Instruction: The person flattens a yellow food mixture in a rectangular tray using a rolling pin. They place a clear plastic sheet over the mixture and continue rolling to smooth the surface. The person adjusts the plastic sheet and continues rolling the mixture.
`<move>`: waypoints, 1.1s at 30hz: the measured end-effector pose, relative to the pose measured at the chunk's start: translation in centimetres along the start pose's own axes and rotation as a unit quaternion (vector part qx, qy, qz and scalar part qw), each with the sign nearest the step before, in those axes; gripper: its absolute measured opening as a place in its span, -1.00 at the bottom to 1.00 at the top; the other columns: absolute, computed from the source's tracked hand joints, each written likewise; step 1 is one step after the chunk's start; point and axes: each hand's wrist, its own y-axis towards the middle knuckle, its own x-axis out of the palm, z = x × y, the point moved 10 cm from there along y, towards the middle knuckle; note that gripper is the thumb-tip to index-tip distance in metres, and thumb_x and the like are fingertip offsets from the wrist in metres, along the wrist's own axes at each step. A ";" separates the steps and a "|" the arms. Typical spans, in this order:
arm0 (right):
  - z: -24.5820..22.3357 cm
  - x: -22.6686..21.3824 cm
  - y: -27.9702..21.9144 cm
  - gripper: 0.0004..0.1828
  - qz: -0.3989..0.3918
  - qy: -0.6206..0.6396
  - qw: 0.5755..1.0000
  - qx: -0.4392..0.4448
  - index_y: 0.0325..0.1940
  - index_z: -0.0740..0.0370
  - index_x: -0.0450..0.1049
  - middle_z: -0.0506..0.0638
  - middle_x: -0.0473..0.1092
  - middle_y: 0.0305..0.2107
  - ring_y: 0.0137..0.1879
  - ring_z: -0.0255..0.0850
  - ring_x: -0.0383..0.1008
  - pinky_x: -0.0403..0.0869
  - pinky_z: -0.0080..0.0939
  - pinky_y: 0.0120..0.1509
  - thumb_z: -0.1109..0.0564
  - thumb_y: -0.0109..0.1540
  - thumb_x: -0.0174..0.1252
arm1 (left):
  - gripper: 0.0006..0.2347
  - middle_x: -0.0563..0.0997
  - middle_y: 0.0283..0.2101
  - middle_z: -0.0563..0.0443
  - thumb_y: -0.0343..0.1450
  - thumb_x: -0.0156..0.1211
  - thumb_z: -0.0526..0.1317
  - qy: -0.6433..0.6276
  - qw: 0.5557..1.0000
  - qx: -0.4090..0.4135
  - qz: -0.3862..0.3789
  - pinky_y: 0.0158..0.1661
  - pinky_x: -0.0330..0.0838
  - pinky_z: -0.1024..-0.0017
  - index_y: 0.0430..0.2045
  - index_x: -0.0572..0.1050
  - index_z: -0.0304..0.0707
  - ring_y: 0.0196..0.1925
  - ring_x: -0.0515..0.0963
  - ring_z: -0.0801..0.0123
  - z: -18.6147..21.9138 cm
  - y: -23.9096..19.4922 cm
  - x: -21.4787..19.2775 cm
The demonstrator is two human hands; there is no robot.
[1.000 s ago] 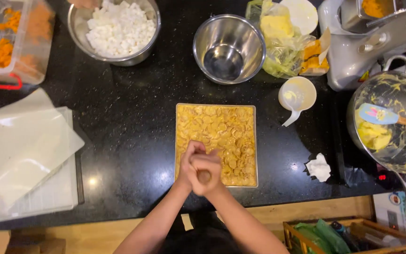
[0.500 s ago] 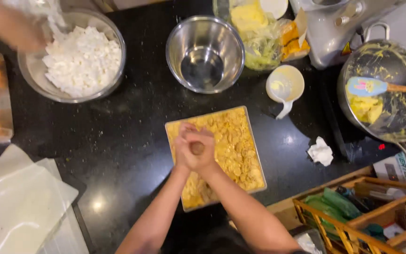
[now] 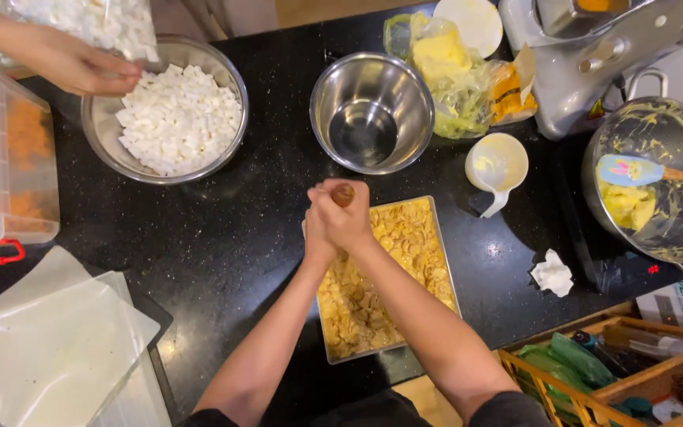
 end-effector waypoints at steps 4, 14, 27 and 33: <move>0.2 -1.8 -1.9 -0.66 0.042 -0.012 0.999 0.021 -0.63 0.09 0.40 -0.28 0.32 -0.66 -0.44 -0.43 0.29 0.30 -0.32 -0.32 0.23 0.22 0.30 | -0.80 0.75 -0.16 0.22 0.46 0.40 0.08 0.015 1.000 0.021 0.001 -0.04 0.63 0.25 -0.12 0.62 0.25 -0.11 0.81 0.18 0.1 -2.3 1.1; -3.5 -4.4 -6.3 -0.75 0.090 -0.011 0.996 -0.024 -0.55 0.14 0.46 -0.23 0.33 -0.61 -0.41 -0.38 0.30 0.26 -0.31 -0.29 0.24 0.24 0.25 | -0.70 0.71 -0.01 0.16 0.40 0.49 0.11 0.043 0.995 0.087 -0.025 -0.03 0.67 0.12 -0.10 0.58 0.17 -0.05 0.83 -0.02 0.1 -5.1 4.3; -6.6 -11.5 -10.8 -0.57 0.069 -0.030 0.990 -0.119 -0.66 0.14 0.37 -0.05 0.20 -0.77 -0.65 -0.19 0.11 0.20 -0.20 -0.47 0.20 0.25 0.36 | -0.63 0.80 -0.22 -0.16 0.52 0.02 0.19 0.092 0.988 -0.020 -0.120 0.14 0.65 -0.14 0.13 0.42 0.13 0.02 0.80 -0.40 7.8 -8.9 9.3; -3.9 -14.7 -8.4 -0.50 0.152 -0.034 0.984 -0.085 -0.78 0.12 0.31 -0.14 0.18 -0.88 -0.69 -0.33 0.10 0.14 -0.27 -0.53 0.30 0.22 0.28 | -0.70 0.80 -0.19 -0.26 0.52 0.14 0.11 0.114 0.980 -0.075 -0.142 0.12 0.65 -0.13 0.10 0.42 0.21 0.10 0.81 -0.35 4.8 -5.7 12.3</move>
